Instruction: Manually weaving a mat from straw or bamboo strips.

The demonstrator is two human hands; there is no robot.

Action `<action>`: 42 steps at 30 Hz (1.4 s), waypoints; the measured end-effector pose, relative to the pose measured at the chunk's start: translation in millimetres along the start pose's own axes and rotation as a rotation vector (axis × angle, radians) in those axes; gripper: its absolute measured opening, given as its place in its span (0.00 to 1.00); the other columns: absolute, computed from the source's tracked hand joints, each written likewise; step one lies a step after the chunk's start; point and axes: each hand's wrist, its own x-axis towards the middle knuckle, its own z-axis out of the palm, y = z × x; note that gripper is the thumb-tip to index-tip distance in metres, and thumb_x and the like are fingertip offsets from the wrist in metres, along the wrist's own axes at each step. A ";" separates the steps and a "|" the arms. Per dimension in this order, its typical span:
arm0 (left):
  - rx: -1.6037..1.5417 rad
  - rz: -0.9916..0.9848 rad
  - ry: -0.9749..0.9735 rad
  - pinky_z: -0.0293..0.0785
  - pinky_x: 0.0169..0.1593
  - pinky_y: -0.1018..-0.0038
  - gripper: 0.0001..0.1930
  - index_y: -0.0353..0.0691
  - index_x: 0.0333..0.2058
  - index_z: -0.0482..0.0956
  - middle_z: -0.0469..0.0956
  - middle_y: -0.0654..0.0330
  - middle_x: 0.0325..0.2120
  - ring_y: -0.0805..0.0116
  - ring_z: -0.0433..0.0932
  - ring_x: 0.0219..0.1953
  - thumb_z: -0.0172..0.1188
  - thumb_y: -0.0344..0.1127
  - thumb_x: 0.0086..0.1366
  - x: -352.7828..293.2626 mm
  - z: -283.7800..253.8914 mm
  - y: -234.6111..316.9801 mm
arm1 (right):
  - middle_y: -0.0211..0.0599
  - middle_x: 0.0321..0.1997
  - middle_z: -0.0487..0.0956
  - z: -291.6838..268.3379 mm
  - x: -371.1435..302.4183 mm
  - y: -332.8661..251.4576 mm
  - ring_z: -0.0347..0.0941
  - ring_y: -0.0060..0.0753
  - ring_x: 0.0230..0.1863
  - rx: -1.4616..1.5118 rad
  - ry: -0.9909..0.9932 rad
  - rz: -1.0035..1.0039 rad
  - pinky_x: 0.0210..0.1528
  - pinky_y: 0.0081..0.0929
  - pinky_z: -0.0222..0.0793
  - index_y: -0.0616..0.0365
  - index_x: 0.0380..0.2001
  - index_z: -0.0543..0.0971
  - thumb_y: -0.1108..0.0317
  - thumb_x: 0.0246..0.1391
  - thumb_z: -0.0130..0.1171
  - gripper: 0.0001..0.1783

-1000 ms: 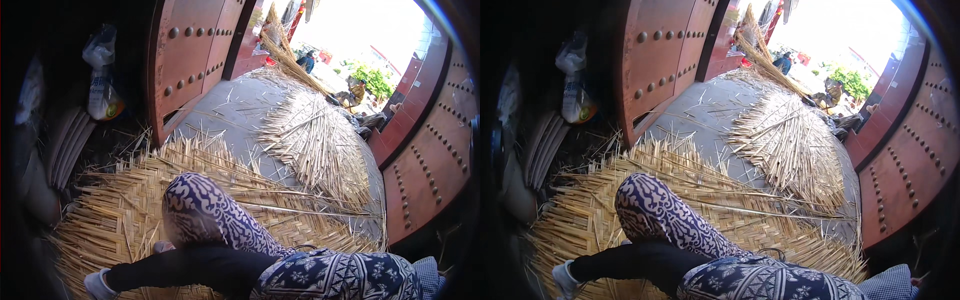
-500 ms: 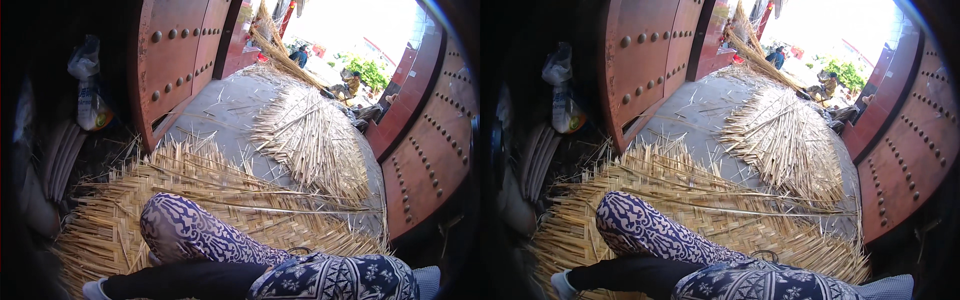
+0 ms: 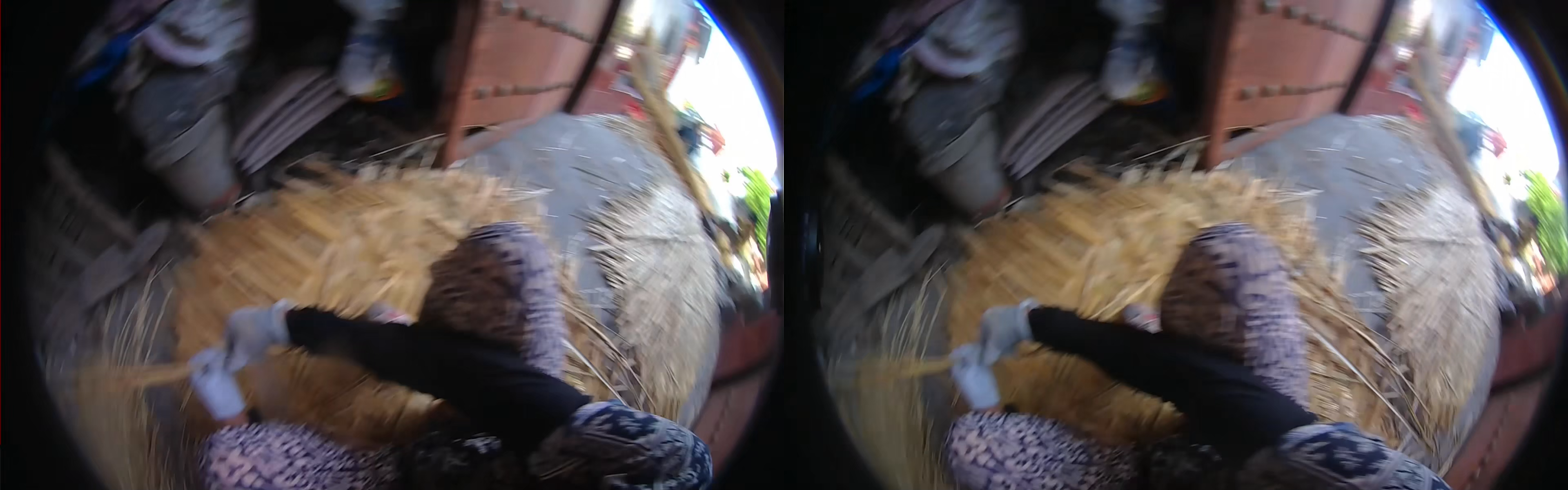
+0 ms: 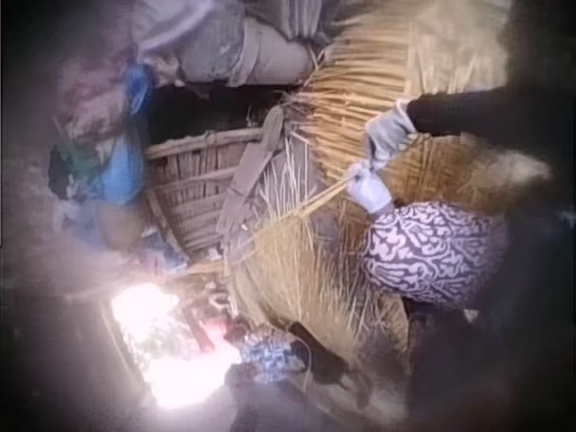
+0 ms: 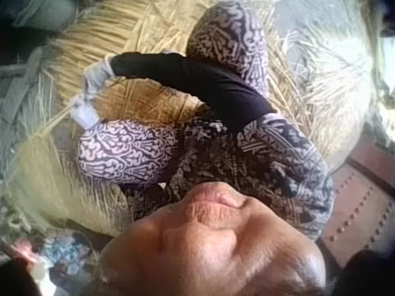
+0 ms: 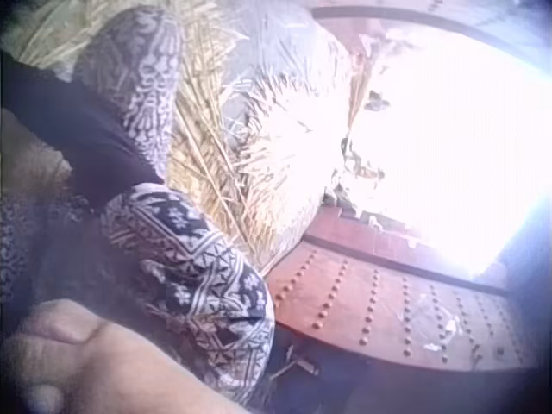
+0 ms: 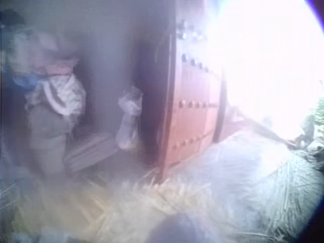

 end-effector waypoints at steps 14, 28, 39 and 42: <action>-0.021 -0.143 0.223 0.70 0.23 0.83 0.13 0.33 0.37 0.74 0.75 0.62 0.27 0.76 0.73 0.27 0.60 0.28 0.51 0.7 0.2 32.1 | 0.40 0.20 0.75 24.6 28.5 -7.2 0.71 0.34 0.23 -0.043 0.228 0.068 0.29 0.27 0.66 0.61 0.24 0.75 0.63 0.38 0.59 0.12; -0.209 -0.240 0.470 0.72 0.26 0.81 0.10 0.36 0.36 0.72 0.74 0.59 0.28 0.73 0.73 0.26 0.56 0.33 0.55 40.7 -34.2 -7.5 | 0.37 0.21 0.76 -4.8 79.3 32.0 0.72 0.22 0.19 -0.067 -0.295 0.410 0.24 0.19 0.67 0.61 0.27 0.77 0.51 0.45 0.55 0.21; -0.021 -0.496 0.211 0.71 0.44 0.66 0.22 0.34 0.48 0.62 0.70 0.48 0.41 0.58 0.73 0.41 0.50 0.43 0.59 71.7 -64.7 -66.4 | 0.36 0.20 0.75 -29.1 105.5 85.1 0.71 0.20 0.17 -0.622 0.027 0.308 0.17 0.14 0.68 0.60 0.31 0.76 0.67 0.50 0.52 0.09; -0.245 -0.655 0.260 0.71 0.43 0.65 0.21 0.35 0.49 0.62 0.70 0.48 0.41 0.58 0.72 0.42 0.51 0.38 0.59 69.8 -100.0 -111.7 | 0.36 0.22 0.76 -55.0 102.1 101.7 0.72 0.19 0.18 0.160 0.522 0.451 0.18 0.13 0.69 0.59 0.30 0.76 0.67 0.50 0.51 0.08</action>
